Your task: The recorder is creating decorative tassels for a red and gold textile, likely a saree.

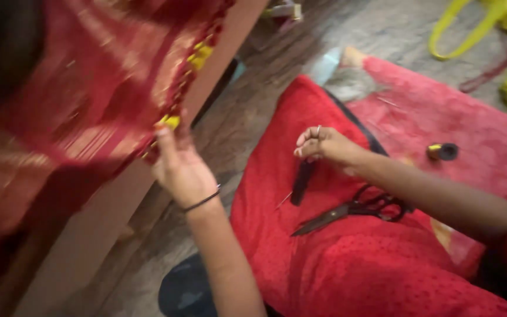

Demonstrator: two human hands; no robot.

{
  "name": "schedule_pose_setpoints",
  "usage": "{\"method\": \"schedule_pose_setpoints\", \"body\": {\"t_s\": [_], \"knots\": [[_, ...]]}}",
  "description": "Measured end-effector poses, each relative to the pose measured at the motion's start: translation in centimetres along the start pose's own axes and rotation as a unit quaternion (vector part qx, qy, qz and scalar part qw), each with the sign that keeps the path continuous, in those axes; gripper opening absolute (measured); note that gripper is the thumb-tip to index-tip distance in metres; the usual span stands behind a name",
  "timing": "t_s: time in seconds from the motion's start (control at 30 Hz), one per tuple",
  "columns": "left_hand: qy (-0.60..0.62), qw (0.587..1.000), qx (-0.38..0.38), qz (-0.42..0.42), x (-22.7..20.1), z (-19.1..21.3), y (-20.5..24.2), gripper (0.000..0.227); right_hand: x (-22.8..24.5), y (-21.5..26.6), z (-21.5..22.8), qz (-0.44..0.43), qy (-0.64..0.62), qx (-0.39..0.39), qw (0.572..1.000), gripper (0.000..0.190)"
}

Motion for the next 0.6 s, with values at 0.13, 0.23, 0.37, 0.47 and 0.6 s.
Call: {"method": "schedule_pose_setpoints", "body": {"t_s": [0.13, 0.23, 0.37, 0.47, 0.6], "knots": [[-0.164, 0.981, -0.058, -0.082, 0.7, -0.8, 0.0, 0.027, -0.4, 1.5, 5.3, 0.024, 0.005, -0.066, 0.998, 0.015], [-0.222, 0.971, -0.059, -0.068, 2.1, 0.1, 1.2, 0.024, -0.9, 2.4, 9.6, 0.06, -0.028, -0.108, 0.992, 0.013], [-0.257, 0.964, -0.073, 0.012, 4.9, 3.5, 3.6, 0.019, -1.2, 2.3, 12.6, 0.105, -0.059, -0.134, 0.984, 0.014], [-0.315, 0.943, -0.089, 0.055, 6.3, 6.2, 7.1, 0.019, -1.3, 2.4, 11.7, 0.1, -0.043, -0.124, 0.986, 0.015], [-0.337, 0.925, -0.156, 0.076, 5.9, 12.0, 11.8, 0.022, -0.8, 2.3, 8.8, 0.075, 0.018, -0.088, 0.993, 0.015]]}}
Point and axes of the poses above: each hand's wrist, its own y-axis away from the middle knuckle, its own z-axis out of the back of the hand, x = y × z, the point moved 1 cm from there along -y, towards the middle knuckle, and after that the axes turned 1 degree about -y, right-handed, at the moved point
